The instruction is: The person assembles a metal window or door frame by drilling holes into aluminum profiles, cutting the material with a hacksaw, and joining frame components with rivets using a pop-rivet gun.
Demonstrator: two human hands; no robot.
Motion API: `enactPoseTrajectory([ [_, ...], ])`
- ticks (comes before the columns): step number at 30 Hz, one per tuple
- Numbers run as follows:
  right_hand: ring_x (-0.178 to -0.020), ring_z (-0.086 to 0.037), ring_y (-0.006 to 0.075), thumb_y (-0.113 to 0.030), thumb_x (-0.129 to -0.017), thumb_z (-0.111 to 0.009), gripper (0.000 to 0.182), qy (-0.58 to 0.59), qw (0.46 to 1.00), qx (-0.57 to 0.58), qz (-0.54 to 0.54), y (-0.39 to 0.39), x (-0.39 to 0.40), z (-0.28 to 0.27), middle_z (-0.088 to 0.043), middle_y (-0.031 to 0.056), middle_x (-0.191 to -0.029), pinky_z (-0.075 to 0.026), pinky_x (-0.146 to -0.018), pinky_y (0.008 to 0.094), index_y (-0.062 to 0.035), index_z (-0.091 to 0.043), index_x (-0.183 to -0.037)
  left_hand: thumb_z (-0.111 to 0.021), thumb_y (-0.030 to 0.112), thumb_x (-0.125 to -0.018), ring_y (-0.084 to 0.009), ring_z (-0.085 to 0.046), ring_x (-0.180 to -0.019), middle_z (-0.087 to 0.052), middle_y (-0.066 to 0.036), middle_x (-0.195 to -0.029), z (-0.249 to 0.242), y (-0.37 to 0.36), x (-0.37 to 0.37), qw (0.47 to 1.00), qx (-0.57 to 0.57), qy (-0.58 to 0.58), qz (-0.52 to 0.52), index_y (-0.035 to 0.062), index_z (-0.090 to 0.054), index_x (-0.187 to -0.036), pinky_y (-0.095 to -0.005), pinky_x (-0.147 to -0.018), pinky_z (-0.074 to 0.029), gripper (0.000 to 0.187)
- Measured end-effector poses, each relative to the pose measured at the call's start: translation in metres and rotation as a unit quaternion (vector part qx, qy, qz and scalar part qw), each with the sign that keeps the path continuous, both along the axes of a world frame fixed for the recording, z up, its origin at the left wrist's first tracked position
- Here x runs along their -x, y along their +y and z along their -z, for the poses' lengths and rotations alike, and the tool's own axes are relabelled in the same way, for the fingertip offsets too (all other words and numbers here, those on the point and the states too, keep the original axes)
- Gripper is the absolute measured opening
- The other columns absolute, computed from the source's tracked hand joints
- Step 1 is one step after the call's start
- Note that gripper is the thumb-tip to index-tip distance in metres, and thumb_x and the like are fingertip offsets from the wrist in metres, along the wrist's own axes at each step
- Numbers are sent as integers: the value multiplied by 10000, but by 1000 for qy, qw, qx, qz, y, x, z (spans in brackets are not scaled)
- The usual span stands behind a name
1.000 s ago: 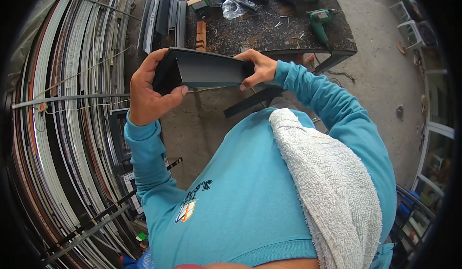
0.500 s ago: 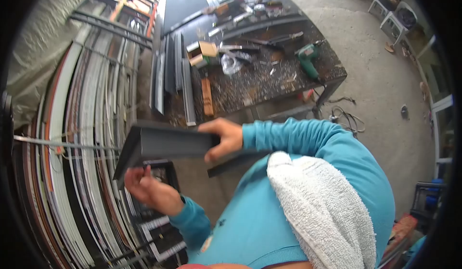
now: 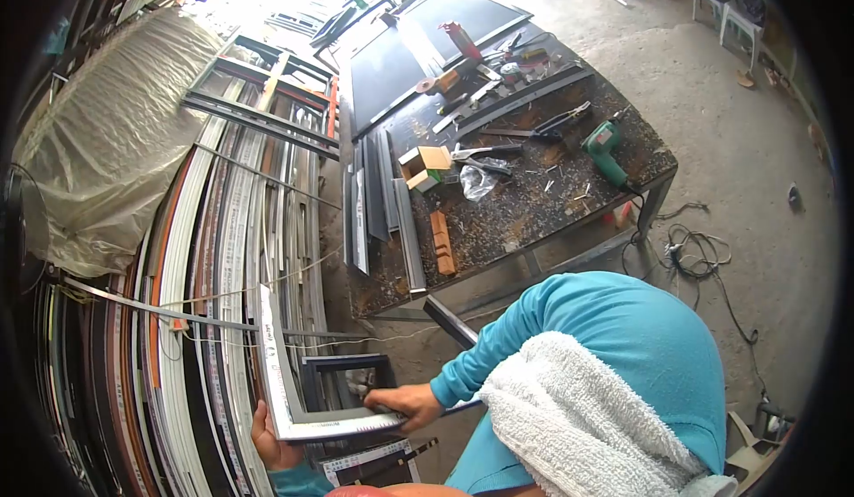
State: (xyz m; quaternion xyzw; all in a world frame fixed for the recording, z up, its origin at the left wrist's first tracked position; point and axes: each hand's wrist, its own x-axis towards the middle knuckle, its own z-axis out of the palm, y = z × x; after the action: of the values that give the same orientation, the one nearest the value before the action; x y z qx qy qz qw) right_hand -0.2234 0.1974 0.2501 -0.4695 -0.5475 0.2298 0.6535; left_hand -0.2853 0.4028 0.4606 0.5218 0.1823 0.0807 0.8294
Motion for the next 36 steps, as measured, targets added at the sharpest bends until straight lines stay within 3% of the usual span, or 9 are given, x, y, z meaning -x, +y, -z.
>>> enactPoseTrajectory([
  [7,-1194,-506,222,-137,-678,-643,722,108,973,-205,8,5,-30,-41,-559,138,-1249,-380,-1054,354,62,-454,-1345,-501,349,-987,-285,-623,-1093,-596,-207,-1267,-7,-26,23,976,-88,-186,-72,-32,-437,-1345,-433,-974,-499,526],
  [9,-1107,-571,151,-31,-665,-643,726,283,932,-213,-72,9,-50,-51,-594,80,-1238,-461,-966,309,66,-462,-1361,-524,266,-991,-231,-613,-1103,-595,-115,-1265,25,-36,20,950,-198,-202,-130,39,-467,-1346,-346,-971,-495,425],
  [14,-783,-621,85,-30,-557,-670,435,223,952,-207,17,-20,-137,-80,-689,28,-855,-507,-700,252,33,-688,-987,-724,96,-827,-173,-512,-1091,-538,-96,-1190,116,-6,25,871,-461,-89,-146,25,-457,-1327,-310,-974,-405,571],
  [19,-698,-653,123,-48,-523,-691,424,310,937,-145,-68,-28,-198,-89,-710,69,-804,-520,-665,239,51,-709,-934,-781,197,-809,-343,-435,-1308,-458,-193,-1395,-1,-44,-26,483,-812,-259,-203,15,-384,-1433,-484,-1097,-336,761],
  [23,-704,-656,114,23,-533,-684,403,224,958,-133,-122,-38,-205,-93,-717,70,-818,-505,-647,216,64,-707,-934,-789,258,-760,-390,-409,-1342,-462,-172,-1408,-76,-82,-78,292,-911,-243,-159,78,-411,-1430,-519,-1088,-368,790],
  [30,-882,-629,101,-13,-701,-724,443,129,991,0,-32,-72,-220,-121,-695,71,-1010,-499,-787,253,62,-642,-1130,-715,-6,-778,-321,-618,-1088,-589,-161,-1240,-77,-55,-119,396,-874,-255,-122,95,-490,-1366,-404,-898,-525,637],
  [32,-890,-632,193,-122,-811,-681,406,-237,888,-80,385,-97,-195,-139,-630,97,-1040,-507,-799,288,-13,-619,-1197,-718,54,-822,-298,-624,-1063,-602,-165,-1225,-76,-37,-128,462,-842,-241,-141,92,-514,-1345,-391,-857,-517,563],
  [34,-869,-627,256,-137,-758,-707,422,-291,864,-142,385,-118,-163,-119,-635,111,-1039,-528,-733,407,-78,-641,-1170,-716,104,-838,-330,-627,-1081,-625,-164,-1180,-82,-28,-131,507,-816,-230,-158,80,-538,-1302,-402,-853,-513,497],
  [36,-1007,-616,268,-179,-747,-707,559,-503,833,131,189,-133,-115,-91,-597,125,-1170,-504,-896,429,-79,-564,-1279,-716,154,-852,-345,-638,-1072,-649,-166,-1138,-91,-20,-138,533,-798,-213,-184,79,-558,-1268,-403,-843,-510,452],
])
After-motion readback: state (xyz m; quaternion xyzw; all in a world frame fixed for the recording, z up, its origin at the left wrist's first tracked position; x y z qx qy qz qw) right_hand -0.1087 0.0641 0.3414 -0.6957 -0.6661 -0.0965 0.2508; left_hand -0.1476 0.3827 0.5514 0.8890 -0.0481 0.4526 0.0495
